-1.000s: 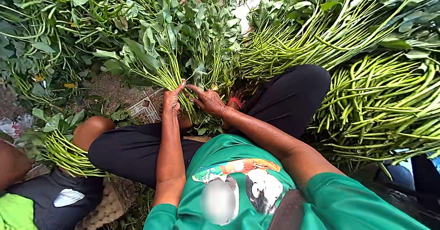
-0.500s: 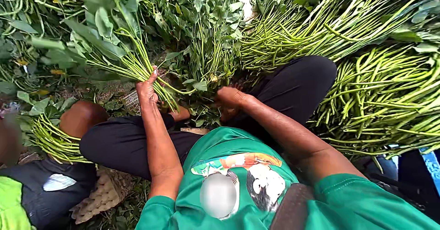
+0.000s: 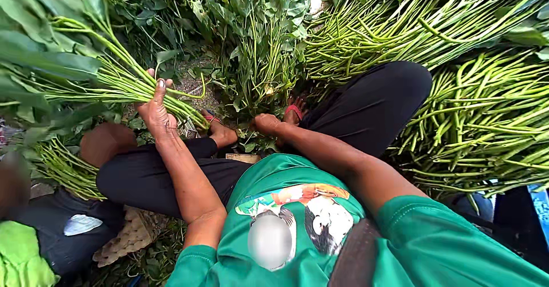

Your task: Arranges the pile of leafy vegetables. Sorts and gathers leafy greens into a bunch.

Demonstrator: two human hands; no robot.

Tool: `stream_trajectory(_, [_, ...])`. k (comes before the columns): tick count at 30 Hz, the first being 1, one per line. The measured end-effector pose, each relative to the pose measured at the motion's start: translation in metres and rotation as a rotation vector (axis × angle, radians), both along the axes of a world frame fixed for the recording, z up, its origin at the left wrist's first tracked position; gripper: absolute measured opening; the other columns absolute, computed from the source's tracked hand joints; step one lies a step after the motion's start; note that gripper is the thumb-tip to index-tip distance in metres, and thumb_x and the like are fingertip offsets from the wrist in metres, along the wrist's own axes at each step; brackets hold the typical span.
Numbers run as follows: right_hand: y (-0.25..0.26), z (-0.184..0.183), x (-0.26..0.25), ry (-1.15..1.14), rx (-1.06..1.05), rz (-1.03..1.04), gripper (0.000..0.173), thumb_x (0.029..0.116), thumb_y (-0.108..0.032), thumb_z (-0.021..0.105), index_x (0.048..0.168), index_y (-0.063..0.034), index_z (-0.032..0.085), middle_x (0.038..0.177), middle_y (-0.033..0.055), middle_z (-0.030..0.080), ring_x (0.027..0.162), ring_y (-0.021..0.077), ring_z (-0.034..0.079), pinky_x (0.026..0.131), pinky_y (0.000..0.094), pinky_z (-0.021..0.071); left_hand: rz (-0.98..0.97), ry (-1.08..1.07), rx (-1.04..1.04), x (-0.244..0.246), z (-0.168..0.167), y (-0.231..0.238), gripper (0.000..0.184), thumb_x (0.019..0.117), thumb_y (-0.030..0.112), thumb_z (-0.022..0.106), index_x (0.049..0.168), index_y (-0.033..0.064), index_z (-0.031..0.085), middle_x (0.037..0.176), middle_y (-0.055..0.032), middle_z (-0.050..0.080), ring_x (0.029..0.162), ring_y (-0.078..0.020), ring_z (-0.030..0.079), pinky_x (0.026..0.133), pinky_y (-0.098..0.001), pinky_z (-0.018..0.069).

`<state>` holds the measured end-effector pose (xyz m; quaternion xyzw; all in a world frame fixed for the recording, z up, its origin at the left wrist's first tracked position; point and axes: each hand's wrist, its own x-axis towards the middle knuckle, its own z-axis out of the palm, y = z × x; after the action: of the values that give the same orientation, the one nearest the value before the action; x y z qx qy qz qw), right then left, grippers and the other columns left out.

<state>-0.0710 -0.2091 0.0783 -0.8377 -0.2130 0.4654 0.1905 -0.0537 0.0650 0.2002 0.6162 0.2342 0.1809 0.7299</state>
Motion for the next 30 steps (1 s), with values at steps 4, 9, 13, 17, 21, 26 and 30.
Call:
stream_trajectory(4, [0.001, 0.006, 0.011, -0.208, 0.358, -0.354, 0.026, 0.1038, -0.012, 0.055, 0.122, 0.0008, 0.069, 0.126, 0.0239, 0.065, 0.119, 0.0385, 0.065, 0.104, 0.0572, 0.0508, -0.060, 0.041, -0.213, -0.001, -0.007, -0.006, 0.033, 0.1028, 0.001, 0.055, 0.136, 0.0010, 0.055, 0.100, -0.0091, 0.068, 0.085, -0.0219, 0.072, 0.081, -0.0393, 0.0636])
stream_trajectory(9, [0.002, 0.051, 0.026, -0.183, 0.832, -0.591, 0.044, 0.1011, -0.003, 0.052, 0.145, 0.0027, 0.049, 0.145, 0.0216, 0.053, 0.097, 0.0226, 0.070, 0.084, 0.0375, 0.0603, -0.118, 0.107, -0.362, -0.001, -0.018, -0.004, 0.026, 0.1063, 0.006, 0.050, 0.131, 0.0056, 0.060, 0.093, -0.0035, 0.068, 0.081, -0.0158, 0.070, 0.078, -0.0336, 0.0625])
stream_trajectory(13, [-0.007, 0.060, 0.026, 0.050, 0.902, -0.341, 0.045, 0.0966, -0.002, 0.063, 0.141, 0.0022, 0.055, 0.136, 0.0181, 0.064, 0.090, 0.0189, 0.072, 0.083, 0.0371, 0.0613, -0.142, 0.098, -0.426, 0.005, -0.019, -0.015, 0.025, 0.1064, 0.006, 0.050, 0.129, 0.0070, 0.061, 0.091, -0.0020, 0.068, 0.081, -0.0138, 0.070, 0.078, -0.0312, 0.0622])
stream_trajectory(17, [-0.001, 0.068, 0.012, -0.062, 0.642, -0.216, 0.025, 0.1022, -0.011, 0.063, 0.120, 0.0044, 0.070, 0.102, 0.0196, 0.073, 0.074, 0.0269, 0.071, 0.075, 0.0448, 0.0607, -0.151, 0.096, -0.438, 0.003, -0.019, -0.016, 0.026, 0.1057, 0.005, 0.050, 0.130, 0.0053, 0.060, 0.091, -0.0041, 0.068, 0.079, -0.0157, 0.070, 0.077, -0.0333, 0.0629])
stream_trajectory(21, [0.005, 0.050, 0.007, -0.051, 0.376, -0.049, 0.019, 0.1016, -0.015, 0.063, 0.111, -0.0015, 0.072, 0.102, 0.0221, 0.073, 0.096, 0.0407, 0.071, 0.089, 0.0625, 0.0535, -0.163, 0.150, -0.367, 0.000, -0.019, -0.020, 0.029, 0.1030, 0.001, 0.054, 0.132, 0.0033, 0.060, 0.091, -0.0076, 0.069, 0.077, -0.0192, 0.071, 0.075, -0.0373, 0.0634])
stream_trajectory(26, [0.009, 0.048, 0.004, 0.026, 0.298, -0.016, 0.014, 0.0977, -0.014, 0.069, 0.098, -0.0006, 0.072, 0.092, 0.0168, 0.072, 0.085, 0.0326, 0.070, 0.078, 0.0548, 0.0546, -0.213, 0.147, -0.324, -0.006, -0.015, -0.025, 0.028, 0.1019, 0.000, 0.055, 0.129, 0.0021, 0.059, 0.090, -0.0065, 0.069, 0.075, -0.0194, 0.071, 0.074, -0.0382, 0.0641])
stream_trajectory(30, [-0.004, 0.010, -0.005, -0.058, -0.103, 0.144, 0.018, 0.0971, -0.011, 0.064, 0.106, 0.0018, 0.073, 0.115, 0.0247, 0.070, 0.113, 0.0457, 0.065, 0.089, 0.0679, 0.0508, -0.191, 0.037, -0.199, -0.011, 0.015, -0.026, 0.028, 0.1026, 0.003, 0.056, 0.131, 0.0026, 0.058, 0.088, -0.0042, 0.069, 0.073, -0.0165, 0.069, 0.073, -0.0352, 0.0629])
